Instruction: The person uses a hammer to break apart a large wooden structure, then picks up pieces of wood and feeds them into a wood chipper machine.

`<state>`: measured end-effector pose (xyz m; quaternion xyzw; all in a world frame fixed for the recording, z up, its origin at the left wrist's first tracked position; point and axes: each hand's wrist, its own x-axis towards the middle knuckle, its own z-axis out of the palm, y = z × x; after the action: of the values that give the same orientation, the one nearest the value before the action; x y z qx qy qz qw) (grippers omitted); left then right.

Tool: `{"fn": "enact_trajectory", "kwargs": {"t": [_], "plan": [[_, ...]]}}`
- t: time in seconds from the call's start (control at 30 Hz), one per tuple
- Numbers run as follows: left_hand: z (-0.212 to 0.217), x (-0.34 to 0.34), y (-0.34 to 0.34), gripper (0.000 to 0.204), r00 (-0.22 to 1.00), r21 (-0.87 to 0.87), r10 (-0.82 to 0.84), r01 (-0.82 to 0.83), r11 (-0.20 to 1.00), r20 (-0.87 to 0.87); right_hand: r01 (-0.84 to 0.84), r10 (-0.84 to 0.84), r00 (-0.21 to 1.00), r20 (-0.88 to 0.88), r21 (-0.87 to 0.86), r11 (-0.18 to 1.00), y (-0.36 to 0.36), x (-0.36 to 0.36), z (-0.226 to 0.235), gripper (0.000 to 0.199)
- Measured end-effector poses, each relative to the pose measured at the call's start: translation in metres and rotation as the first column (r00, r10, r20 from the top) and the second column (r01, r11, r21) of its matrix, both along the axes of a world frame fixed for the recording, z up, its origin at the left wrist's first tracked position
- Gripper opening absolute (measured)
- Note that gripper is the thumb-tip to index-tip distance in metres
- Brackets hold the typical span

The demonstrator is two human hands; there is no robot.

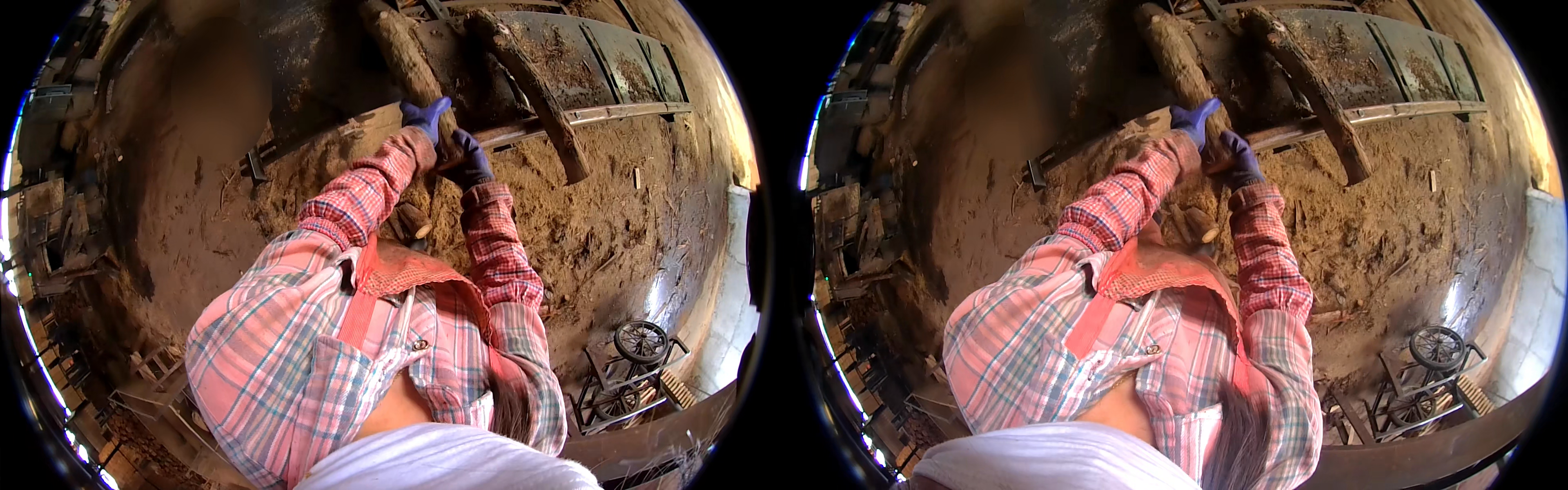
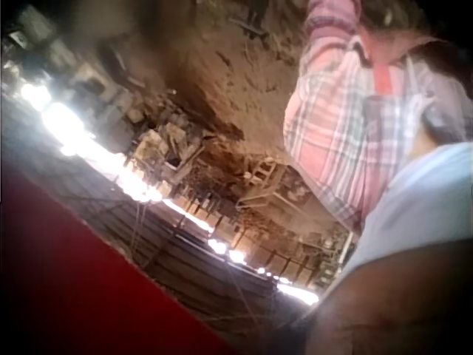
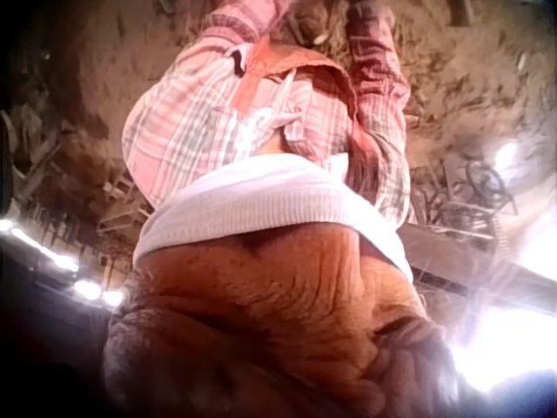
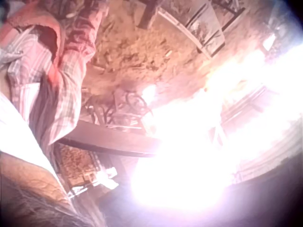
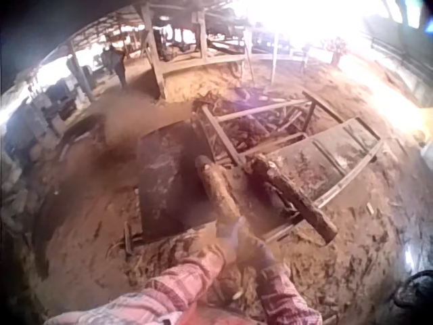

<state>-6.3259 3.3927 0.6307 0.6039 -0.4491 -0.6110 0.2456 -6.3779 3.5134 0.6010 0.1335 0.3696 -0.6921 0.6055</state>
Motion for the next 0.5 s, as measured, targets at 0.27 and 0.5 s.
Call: {"fn": "enact_trajectory", "kwargs": {"t": [0.27, 0.5], "plan": [[-0.026, -0.015, -0.012, 0.077, 0.987, -0.048, 0.064, -0.071, 0.996, -0.146, 0.031, -0.018, 0.995, 0.101, -0.134, 0.991, -0.023, -0.021, 0.0, 0.037], [-0.02, -0.005, -0.118, 0.063, 0.945, 0.19, -0.018, 0.084, 0.978, -0.325, -0.091, 0.06, 0.99, -0.13, -0.244, 0.966, -0.095, 0.008, 0.069, 0.029]]}}
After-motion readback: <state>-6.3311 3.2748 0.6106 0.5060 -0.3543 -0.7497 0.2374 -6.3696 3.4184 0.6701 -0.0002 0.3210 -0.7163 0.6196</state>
